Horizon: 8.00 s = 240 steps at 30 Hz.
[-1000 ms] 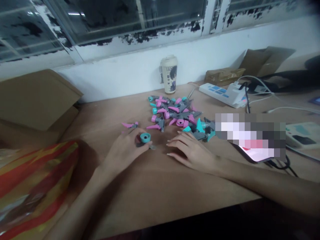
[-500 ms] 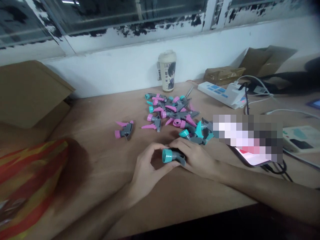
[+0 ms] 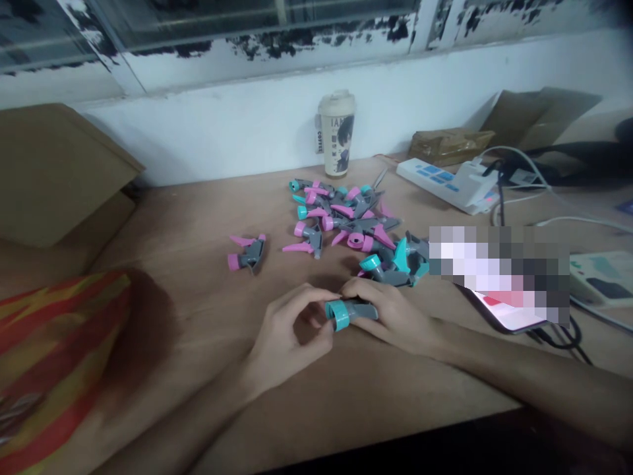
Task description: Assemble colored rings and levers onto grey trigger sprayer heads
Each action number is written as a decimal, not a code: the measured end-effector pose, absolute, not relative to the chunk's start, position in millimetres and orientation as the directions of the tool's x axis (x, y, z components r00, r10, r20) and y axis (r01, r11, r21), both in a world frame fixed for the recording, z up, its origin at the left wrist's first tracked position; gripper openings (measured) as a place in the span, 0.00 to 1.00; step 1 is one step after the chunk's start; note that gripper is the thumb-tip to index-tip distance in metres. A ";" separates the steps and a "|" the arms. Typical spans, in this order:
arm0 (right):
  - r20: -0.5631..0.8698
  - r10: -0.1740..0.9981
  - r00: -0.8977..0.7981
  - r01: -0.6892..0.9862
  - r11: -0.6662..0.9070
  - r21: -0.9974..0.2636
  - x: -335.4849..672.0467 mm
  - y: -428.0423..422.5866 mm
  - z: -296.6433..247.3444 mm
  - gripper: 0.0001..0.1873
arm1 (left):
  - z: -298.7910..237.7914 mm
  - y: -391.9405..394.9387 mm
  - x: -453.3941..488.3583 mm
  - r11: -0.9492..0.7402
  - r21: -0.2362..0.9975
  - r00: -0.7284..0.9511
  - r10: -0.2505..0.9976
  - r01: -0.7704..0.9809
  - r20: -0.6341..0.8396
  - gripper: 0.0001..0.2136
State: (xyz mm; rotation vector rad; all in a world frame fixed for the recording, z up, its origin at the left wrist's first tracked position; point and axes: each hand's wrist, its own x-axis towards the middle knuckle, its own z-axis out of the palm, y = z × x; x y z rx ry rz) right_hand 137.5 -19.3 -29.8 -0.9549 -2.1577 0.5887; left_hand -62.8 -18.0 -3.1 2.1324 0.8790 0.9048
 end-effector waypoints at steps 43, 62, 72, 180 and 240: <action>0.278 0.843 -0.460 0.451 0.492 -0.744 137.6 -23.4 -19.5 0.15 | 8.7 -5.0 -69.4 -0.617 0.722 0.623 0.707 0.312 0.334 0.12; 0.187 0.864 -0.468 0.427 0.406 -0.808 137.2 -23.4 -17.5 0.13 | -8.6 -9.7 -63.0 -0.106 0.984 0.538 0.843 0.146 0.010 0.08; 0.121 0.864 -0.489 0.486 0.385 -0.785 136.2 -25.5 -20.2 0.18 | -11.0 5.1 -68.6 0.129 0.992 0.679 0.727 0.011 -0.103 0.09; -0.060 0.688 -0.723 -0.217 -0.309 -0.926 134.0 -11.3 -34.8 0.17 | 15.6 -24.3 -65.2 -0.702 0.583 0.575 0.695 0.410 0.432 0.04; -0.076 0.657 -0.750 -0.345 -0.486 -0.803 127.1 -17.6 -40.7 0.16 | 14.8 -22.3 -65.1 -0.725 0.547 0.454 0.688 0.418 0.566 0.08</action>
